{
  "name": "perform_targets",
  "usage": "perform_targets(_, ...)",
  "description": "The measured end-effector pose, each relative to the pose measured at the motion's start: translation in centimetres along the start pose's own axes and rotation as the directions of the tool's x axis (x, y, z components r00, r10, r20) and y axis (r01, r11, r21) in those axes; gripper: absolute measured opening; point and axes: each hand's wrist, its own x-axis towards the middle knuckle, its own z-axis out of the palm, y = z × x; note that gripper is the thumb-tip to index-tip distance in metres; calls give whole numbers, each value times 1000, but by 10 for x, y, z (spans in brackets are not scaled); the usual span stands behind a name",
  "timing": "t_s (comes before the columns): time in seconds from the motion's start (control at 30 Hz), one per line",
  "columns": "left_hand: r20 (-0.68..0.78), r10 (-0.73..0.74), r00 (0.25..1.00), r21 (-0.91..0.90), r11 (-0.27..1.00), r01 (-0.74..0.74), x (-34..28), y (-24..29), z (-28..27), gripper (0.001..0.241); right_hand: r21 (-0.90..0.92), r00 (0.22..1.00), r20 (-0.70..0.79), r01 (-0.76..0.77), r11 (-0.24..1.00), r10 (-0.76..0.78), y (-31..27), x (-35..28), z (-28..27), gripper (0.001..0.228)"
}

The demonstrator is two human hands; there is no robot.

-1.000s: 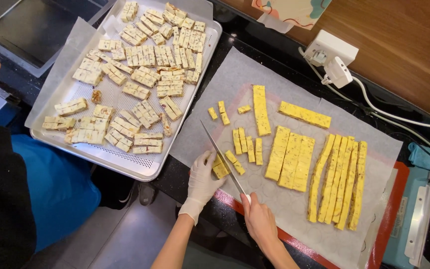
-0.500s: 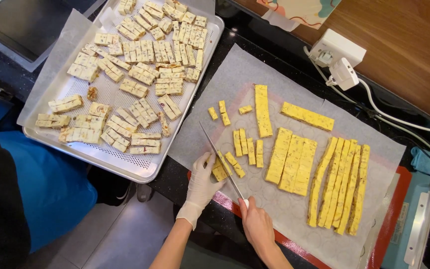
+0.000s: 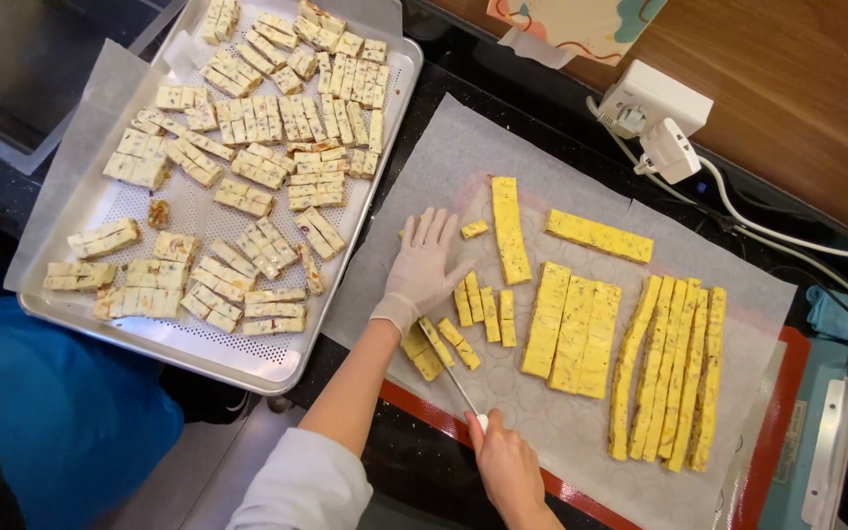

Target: Cutting long strips of yellow pastry dough into smaller rectangular pieces using a knife and placing them on a tray.

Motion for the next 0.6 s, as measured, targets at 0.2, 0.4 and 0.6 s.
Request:
perform_targets(0.2,-7,-34,999,-99,995,33,-1,-4,3,90,-37,990,129,-52,998,56,-10,-2,-23,57)
perform_targets(0.4,7,-16,1000,-53,998,16,2,-6,11,92,0,988,141,-58,998,57,0,4,-4,56)
perform_targets(0.6,-11,39,999,28,999,-39,-3,0,2,97,-24,999,37,-22,999,23,27,18,56,55)
